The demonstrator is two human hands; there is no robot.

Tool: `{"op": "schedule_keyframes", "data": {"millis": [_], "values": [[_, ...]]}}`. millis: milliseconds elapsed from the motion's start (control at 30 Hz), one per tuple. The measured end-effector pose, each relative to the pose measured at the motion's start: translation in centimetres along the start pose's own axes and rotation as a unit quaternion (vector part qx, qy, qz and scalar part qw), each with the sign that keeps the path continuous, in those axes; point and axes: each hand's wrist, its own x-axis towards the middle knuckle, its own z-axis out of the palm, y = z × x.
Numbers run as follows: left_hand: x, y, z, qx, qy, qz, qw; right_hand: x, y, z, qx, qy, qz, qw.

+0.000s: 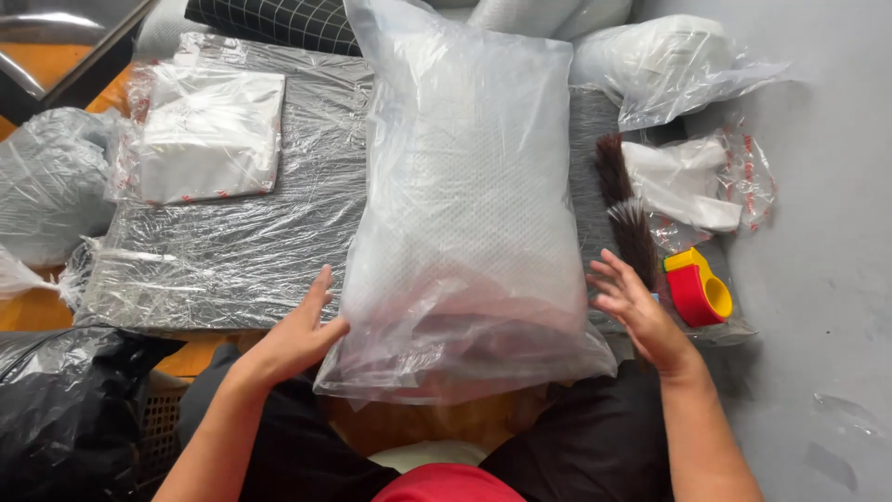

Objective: Inserting a pillow into a plastic bag and sealing it with tape.

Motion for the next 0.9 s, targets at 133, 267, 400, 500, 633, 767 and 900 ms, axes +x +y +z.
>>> {"op": "schedule_keyframes", "data": {"millis": [133, 267, 400, 500, 633, 767, 900], "values": [[2.4, 2.6, 1.3, -0.089, 0.042, -0.098, 0.990, 2.2, -2.1, 5.0, -0.170, 0.070, 0.158, 0.970], [2.2, 4.8, 2.9, -0.177, 0.109, -0.084, 0.975, 2.2, -3.5, 9.0, -0.015, 0.184, 0.193, 0.964], [3.9, 3.1, 4.5, -0.463, 0.136, -0.115, 0.869, 1.9, -3.3, 12.3, 0.186, 0.251, 0.160, 0.936], [1.9, 8.1, 4.0, -0.403, 0.211, -0.057, 0.889, 1.9, -4.2, 15.2, 0.298, 0.282, 0.110, 0.905], [1.9, 12.3, 4.0, -0.305, 0.315, 0.171, 0.882, 3.6, -6.3, 17.9, 0.230, 0.196, 0.104, 0.947], [6.2, 17.1, 5.1, -0.106, 0.427, 0.478, 0.760, 7.5, -10.3, 19.6, 0.133, 0.072, 0.083, 0.985], [9.2, 18.3, 7.5, -0.017, 0.388, 0.475, 0.790, 7.2, -10.5, 20.8, 0.069, -0.012, 0.074, 0.995]]}}
